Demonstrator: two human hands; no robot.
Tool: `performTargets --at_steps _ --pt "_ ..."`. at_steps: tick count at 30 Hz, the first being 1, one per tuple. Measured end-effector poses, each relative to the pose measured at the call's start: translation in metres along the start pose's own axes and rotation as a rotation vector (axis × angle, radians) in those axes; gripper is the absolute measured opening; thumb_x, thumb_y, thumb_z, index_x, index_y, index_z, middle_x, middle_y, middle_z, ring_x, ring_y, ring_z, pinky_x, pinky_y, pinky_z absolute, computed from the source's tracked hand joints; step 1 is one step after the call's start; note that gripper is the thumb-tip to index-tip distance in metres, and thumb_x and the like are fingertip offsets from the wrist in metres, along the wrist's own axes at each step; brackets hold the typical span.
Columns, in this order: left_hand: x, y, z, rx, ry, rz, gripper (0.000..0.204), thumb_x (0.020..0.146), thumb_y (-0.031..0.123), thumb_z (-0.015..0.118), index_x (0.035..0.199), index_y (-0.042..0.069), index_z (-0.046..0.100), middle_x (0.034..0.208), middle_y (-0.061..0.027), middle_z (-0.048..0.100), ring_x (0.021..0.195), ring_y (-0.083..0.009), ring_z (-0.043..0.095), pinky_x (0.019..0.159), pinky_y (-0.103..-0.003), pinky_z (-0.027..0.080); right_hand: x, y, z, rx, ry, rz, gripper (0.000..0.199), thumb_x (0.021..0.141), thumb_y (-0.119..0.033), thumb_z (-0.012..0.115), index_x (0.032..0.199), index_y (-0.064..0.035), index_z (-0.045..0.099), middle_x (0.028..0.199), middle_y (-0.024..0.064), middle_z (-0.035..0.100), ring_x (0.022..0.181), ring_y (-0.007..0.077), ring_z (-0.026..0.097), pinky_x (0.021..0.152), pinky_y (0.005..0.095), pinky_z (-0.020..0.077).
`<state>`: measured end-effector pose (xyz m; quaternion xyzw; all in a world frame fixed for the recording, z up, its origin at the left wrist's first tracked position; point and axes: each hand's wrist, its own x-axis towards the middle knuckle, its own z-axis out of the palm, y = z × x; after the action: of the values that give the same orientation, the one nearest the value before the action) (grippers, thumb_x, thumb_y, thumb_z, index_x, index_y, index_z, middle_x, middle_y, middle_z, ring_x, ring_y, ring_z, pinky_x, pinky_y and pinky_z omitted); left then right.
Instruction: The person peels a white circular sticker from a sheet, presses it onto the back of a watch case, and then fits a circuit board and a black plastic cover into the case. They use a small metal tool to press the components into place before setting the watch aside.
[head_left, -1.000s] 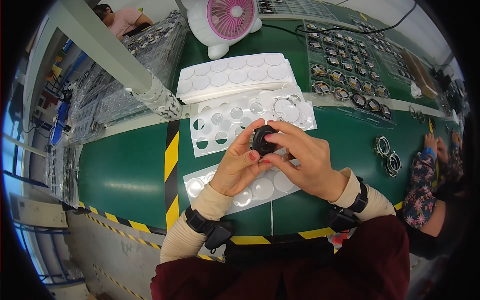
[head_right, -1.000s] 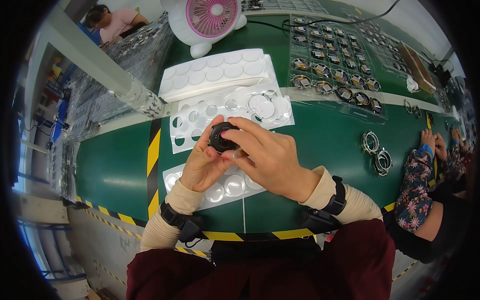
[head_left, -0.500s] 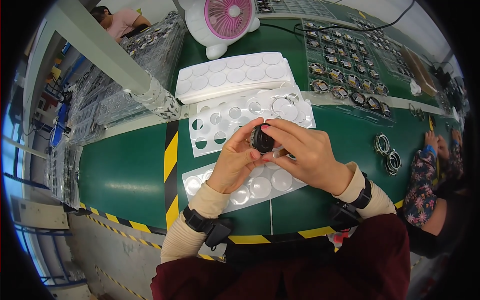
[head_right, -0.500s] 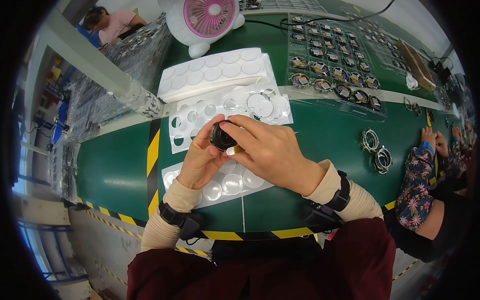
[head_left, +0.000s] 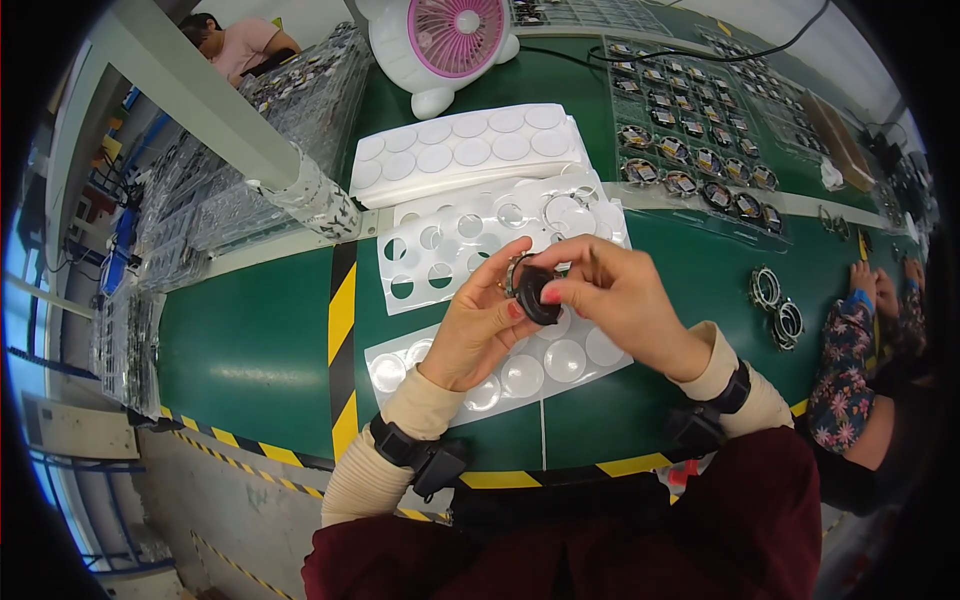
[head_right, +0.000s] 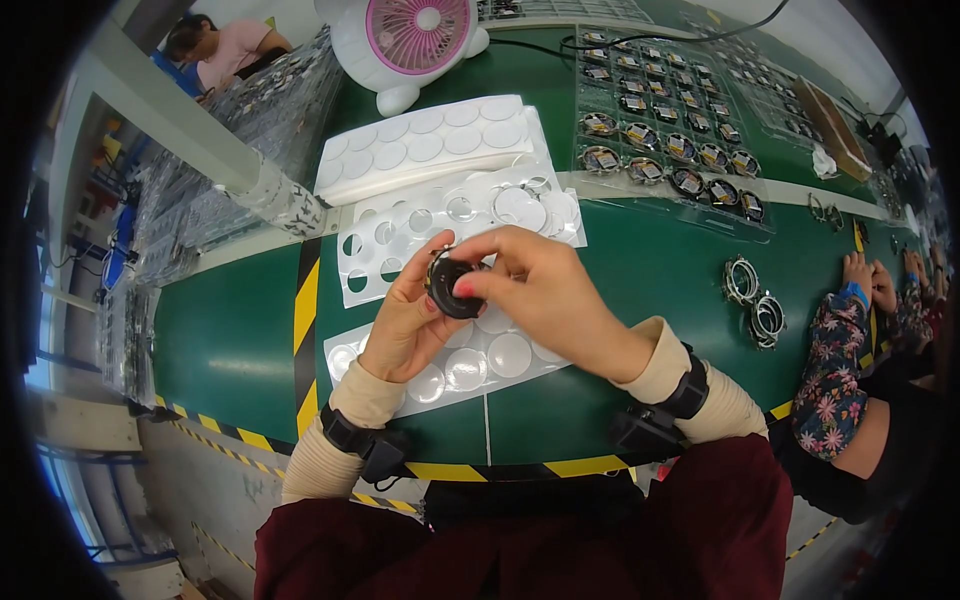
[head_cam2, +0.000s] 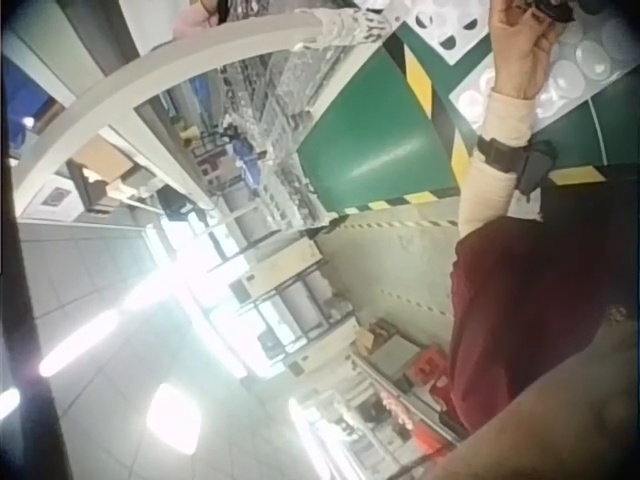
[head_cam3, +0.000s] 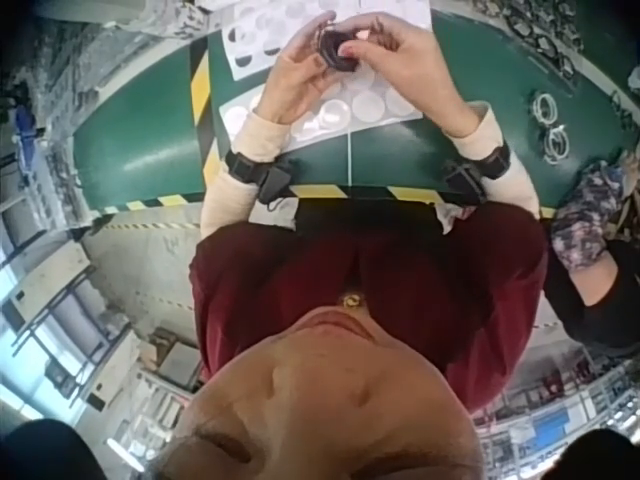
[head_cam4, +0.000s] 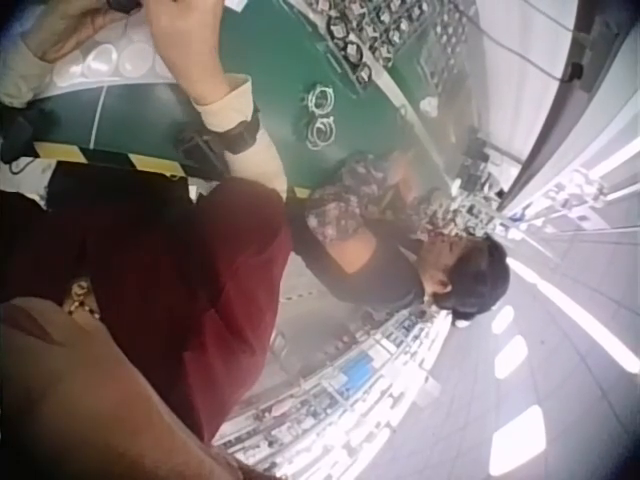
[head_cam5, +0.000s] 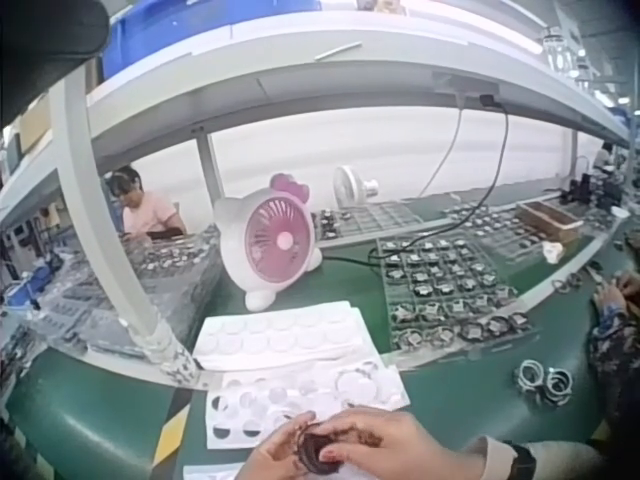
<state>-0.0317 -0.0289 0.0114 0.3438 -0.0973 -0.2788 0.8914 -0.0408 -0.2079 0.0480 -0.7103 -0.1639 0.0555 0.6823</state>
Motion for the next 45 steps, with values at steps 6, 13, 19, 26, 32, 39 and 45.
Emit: performTargets --at_steps 6,13,19,26,32,39,45 --pt "0.000 0.002 -0.001 -0.130 -0.005 0.005 0.061 0.079 0.003 0.060 0.132 0.009 0.030 0.120 -0.0101 0.046 0.106 -0.0228 0.051 0.086 -0.036 0.049 -0.005 -0.008 0.013 -0.289 0.042 -0.311 0.035 0.071 0.002 0.066 0.105 -0.0013 0.058 0.103 0.0086 0.058 0.060 0.0047 0.046 0.054 0.0173 0.0395" --pt "0.000 0.002 0.003 -0.115 -0.013 0.019 0.061 0.080 0.005 0.060 0.133 0.009 0.029 0.118 -0.0113 0.047 0.106 -0.0232 0.051 0.087 -0.036 0.048 -0.010 -0.010 0.013 -0.200 0.022 -0.221 0.041 0.067 0.002 0.069 0.106 -0.0032 0.058 0.107 0.0096 0.057 0.057 0.0049 0.043 0.051 0.0179 0.0372" --pt "0.001 0.002 0.000 -0.127 -0.043 0.039 0.065 0.078 0.010 0.063 0.133 0.009 0.028 0.117 -0.0104 0.048 0.106 -0.0232 0.051 0.088 -0.036 0.048 -0.007 -0.007 0.011 -0.464 0.201 -0.423 0.033 0.066 -0.004 0.071 0.097 -0.0038 0.061 0.102 0.0112 0.058 0.061 0.0115 0.056 0.051 0.0214 0.0448" --pt "-0.002 0.003 0.003 -0.065 -0.011 0.013 0.076 0.072 0.020 0.069 0.134 0.011 0.026 0.117 -0.0096 0.049 0.105 -0.0219 0.052 0.086 -0.033 0.048 -0.007 0.006 0.012 -0.618 0.199 -0.571 0.032 0.063 -0.005 0.073 0.093 -0.0040 0.062 0.107 0.0143 0.057 0.059 0.0120 0.057 0.047 0.0223 0.0440" --pt "-0.002 0.002 0.004 -0.079 -0.010 0.013 0.077 0.071 0.020 0.070 0.134 0.010 0.026 0.116 -0.0108 0.049 0.104 -0.0230 0.053 0.087 -0.033 0.047 -0.006 0.008 0.014 -0.629 0.206 -0.631 0.029 0.062 -0.004 0.073 0.089 -0.0039 0.062 0.105 0.0145 0.058 0.053 0.0130 0.055 0.047 0.0220 0.0433" --pt "-0.003 0.003 0.005 -0.061 -0.008 -0.004 0.078 0.069 0.022 0.071 0.133 0.009 0.028 0.115 -0.0101 0.049 0.103 -0.0220 0.053 0.084 -0.031 0.049 -0.007 0.004 0.013 -0.626 0.194 -0.622 0.028 0.062 -0.004 0.073 0.088 -0.0039 0.063 0.104 0.0150 0.058 0.052 0.0120 0.054 0.046 0.0213 0.0422" --pt "-0.004 0.004 0.004 -0.091 -0.024 0.001 0.074 0.070 0.018 0.071 0.132 0.008 0.031 0.116 -0.0092 0.048 0.103 -0.0208 0.053 0.083 -0.032 0.051 -0.008 0.002 0.015 -0.613 0.200 -0.623 0.027 0.062 -0.005 0.073 0.087 -0.0034 0.063 0.104 0.0153 0.059 0.050 0.0113 0.053 0.045 0.0208 0.0415"
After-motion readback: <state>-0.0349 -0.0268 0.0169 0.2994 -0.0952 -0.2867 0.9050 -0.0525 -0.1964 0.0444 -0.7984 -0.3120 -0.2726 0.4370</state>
